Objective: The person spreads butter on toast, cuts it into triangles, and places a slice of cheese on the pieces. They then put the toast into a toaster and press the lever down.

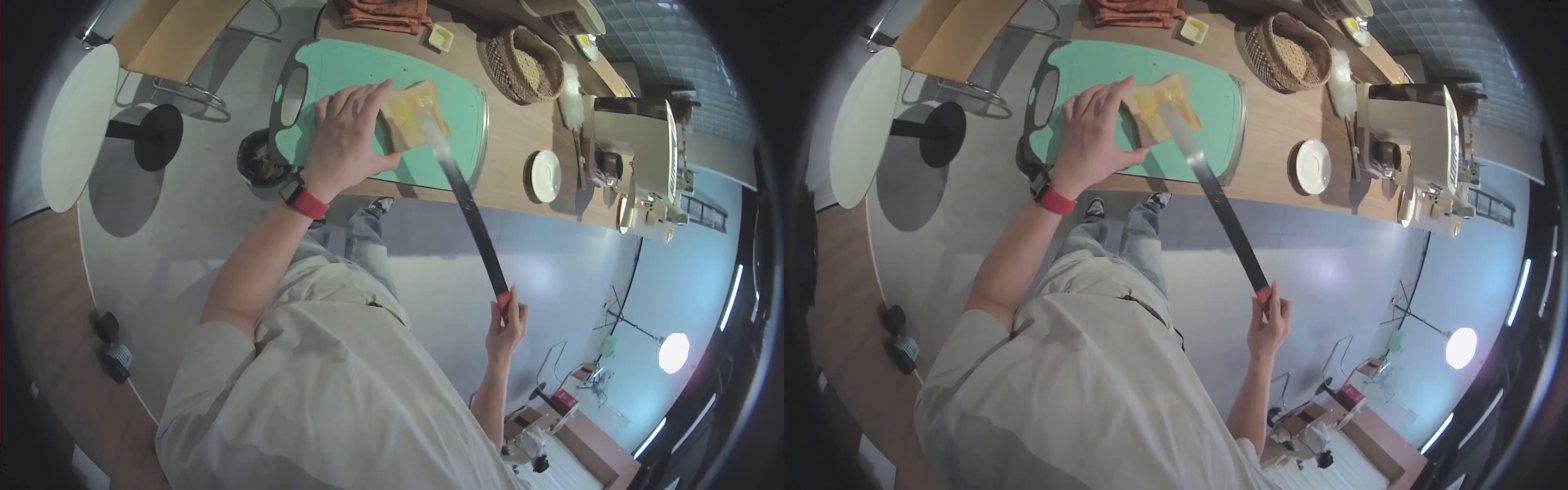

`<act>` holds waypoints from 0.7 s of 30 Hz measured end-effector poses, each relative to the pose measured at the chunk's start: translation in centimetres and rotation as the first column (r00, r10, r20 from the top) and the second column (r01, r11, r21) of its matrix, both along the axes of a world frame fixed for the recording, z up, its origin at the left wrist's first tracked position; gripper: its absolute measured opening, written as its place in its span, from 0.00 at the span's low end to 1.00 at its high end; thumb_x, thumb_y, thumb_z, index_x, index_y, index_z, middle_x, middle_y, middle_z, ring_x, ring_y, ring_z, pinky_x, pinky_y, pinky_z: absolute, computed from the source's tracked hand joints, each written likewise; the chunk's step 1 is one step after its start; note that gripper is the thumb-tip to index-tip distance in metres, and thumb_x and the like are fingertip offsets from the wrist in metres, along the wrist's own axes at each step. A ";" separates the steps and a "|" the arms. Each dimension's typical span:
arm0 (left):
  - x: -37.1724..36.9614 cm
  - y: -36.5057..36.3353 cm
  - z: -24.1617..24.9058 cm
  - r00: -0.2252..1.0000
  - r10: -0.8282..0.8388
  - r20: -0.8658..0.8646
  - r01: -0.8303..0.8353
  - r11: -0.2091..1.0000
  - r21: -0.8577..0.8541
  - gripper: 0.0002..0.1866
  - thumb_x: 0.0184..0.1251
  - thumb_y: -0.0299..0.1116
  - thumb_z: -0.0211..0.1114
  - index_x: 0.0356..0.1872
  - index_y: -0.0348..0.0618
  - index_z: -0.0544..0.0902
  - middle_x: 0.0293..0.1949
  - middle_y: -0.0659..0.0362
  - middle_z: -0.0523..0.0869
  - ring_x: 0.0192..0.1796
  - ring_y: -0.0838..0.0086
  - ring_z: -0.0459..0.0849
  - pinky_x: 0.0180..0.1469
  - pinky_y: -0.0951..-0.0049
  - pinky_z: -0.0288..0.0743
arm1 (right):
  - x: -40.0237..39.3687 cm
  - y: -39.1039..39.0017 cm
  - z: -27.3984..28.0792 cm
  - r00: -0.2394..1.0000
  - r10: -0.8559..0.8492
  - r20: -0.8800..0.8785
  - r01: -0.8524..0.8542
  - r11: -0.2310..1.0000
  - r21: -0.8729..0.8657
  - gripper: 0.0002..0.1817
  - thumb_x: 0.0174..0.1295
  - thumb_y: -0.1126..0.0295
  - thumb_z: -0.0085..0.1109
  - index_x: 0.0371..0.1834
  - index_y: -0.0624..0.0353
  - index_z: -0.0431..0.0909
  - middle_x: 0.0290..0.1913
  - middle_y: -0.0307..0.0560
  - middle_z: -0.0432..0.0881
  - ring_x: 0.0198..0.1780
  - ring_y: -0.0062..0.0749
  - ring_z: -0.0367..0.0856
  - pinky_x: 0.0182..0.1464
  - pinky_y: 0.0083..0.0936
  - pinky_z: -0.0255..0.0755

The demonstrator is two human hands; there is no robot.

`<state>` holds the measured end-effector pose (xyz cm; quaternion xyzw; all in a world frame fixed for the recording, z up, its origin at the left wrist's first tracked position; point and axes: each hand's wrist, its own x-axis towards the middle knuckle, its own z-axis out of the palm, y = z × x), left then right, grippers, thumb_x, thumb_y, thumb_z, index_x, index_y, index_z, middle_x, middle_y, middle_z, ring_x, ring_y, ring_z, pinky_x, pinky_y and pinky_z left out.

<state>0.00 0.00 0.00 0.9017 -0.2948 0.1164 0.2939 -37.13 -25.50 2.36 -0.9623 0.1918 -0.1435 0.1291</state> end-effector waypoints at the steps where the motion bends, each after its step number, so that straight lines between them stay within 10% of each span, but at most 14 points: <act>1: -0.7 -1.1 -0.2 1.000 -0.004 -0.021 0.004 0.999 -0.032 0.49 0.43 0.52 0.78 0.69 0.51 0.66 0.60 0.60 0.77 0.63 0.65 0.72 0.57 0.57 0.63 | -0.3 -0.7 1.3 1.000 0.007 -0.021 -0.008 1.000 -0.022 0.28 0.68 0.69 0.62 0.72 0.50 0.70 0.36 0.39 0.69 0.28 0.23 0.63 0.30 0.20 0.64; 21: -1.2 -2.3 0.1 0.998 0.007 -0.057 -0.009 0.999 -0.037 0.51 0.41 0.52 0.80 0.69 0.50 0.66 0.60 0.60 0.78 0.63 0.65 0.73 0.57 0.56 0.65 | 0.6 -1.2 2.0 0.993 -0.008 -0.121 0.009 1.000 0.007 0.26 0.68 0.68 0.62 0.70 0.48 0.72 0.36 0.40 0.69 0.29 0.25 0.64 0.32 0.21 0.67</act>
